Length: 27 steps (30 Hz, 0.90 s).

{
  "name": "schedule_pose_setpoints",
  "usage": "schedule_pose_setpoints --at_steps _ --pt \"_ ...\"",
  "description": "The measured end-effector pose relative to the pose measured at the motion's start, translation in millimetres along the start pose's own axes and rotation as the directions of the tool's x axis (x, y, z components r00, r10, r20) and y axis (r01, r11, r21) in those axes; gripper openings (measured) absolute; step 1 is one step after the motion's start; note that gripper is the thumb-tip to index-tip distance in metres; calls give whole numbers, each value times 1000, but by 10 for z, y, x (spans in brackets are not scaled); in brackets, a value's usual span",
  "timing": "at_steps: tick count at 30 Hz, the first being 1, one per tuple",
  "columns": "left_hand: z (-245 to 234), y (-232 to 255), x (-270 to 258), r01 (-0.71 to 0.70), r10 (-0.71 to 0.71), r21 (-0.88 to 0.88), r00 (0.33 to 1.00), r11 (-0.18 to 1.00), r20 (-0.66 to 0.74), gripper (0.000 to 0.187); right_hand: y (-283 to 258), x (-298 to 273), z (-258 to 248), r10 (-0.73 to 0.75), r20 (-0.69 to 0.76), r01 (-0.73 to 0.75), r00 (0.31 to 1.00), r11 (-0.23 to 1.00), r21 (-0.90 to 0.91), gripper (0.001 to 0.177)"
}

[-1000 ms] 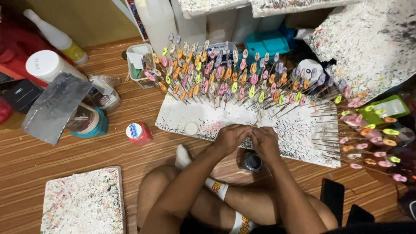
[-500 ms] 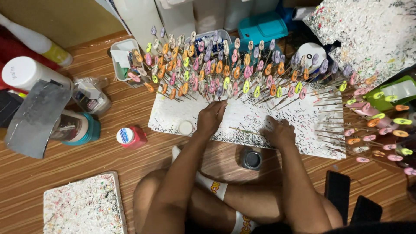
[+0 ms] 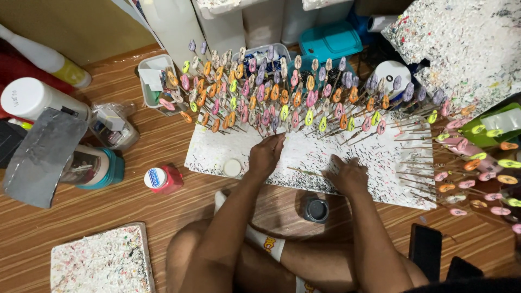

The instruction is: Organizing and inserting small decorative sticks into a foam display board

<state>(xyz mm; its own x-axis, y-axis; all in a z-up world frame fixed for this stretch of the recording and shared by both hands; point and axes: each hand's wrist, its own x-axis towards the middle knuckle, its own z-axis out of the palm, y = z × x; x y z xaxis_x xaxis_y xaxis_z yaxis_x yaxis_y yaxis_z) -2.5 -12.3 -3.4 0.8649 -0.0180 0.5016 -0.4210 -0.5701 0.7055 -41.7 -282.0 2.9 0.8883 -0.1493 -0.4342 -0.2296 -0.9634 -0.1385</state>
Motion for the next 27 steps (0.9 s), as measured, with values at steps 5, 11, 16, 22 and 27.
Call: schedule_pose_setpoints --at_steps 5,11,16,22,27 --pt "20 19 -1 36 -37 -69 999 997 -2 19 6 -7 6 -11 -16 12 1000 1000 12 68" --pt "49 19 9 8 -9 -9 1000 1000 -20 19 -21 -45 -29 -2 -13 3 1000 1000 17 69" --pt "60 10 17 -9 10 60 1000 998 -28 20 48 89 78 0 -17 0 1000 1000 31 70" --pt "156 -95 -40 18 -17 81 1000 997 -13 23 19 78 70 11 -9 -11 1000 1000 -1 69" --pt "125 -34 -33 35 -33 105 999 994 -24 24 -6 45 43 12 -12 -12 1000 1000 7 68"
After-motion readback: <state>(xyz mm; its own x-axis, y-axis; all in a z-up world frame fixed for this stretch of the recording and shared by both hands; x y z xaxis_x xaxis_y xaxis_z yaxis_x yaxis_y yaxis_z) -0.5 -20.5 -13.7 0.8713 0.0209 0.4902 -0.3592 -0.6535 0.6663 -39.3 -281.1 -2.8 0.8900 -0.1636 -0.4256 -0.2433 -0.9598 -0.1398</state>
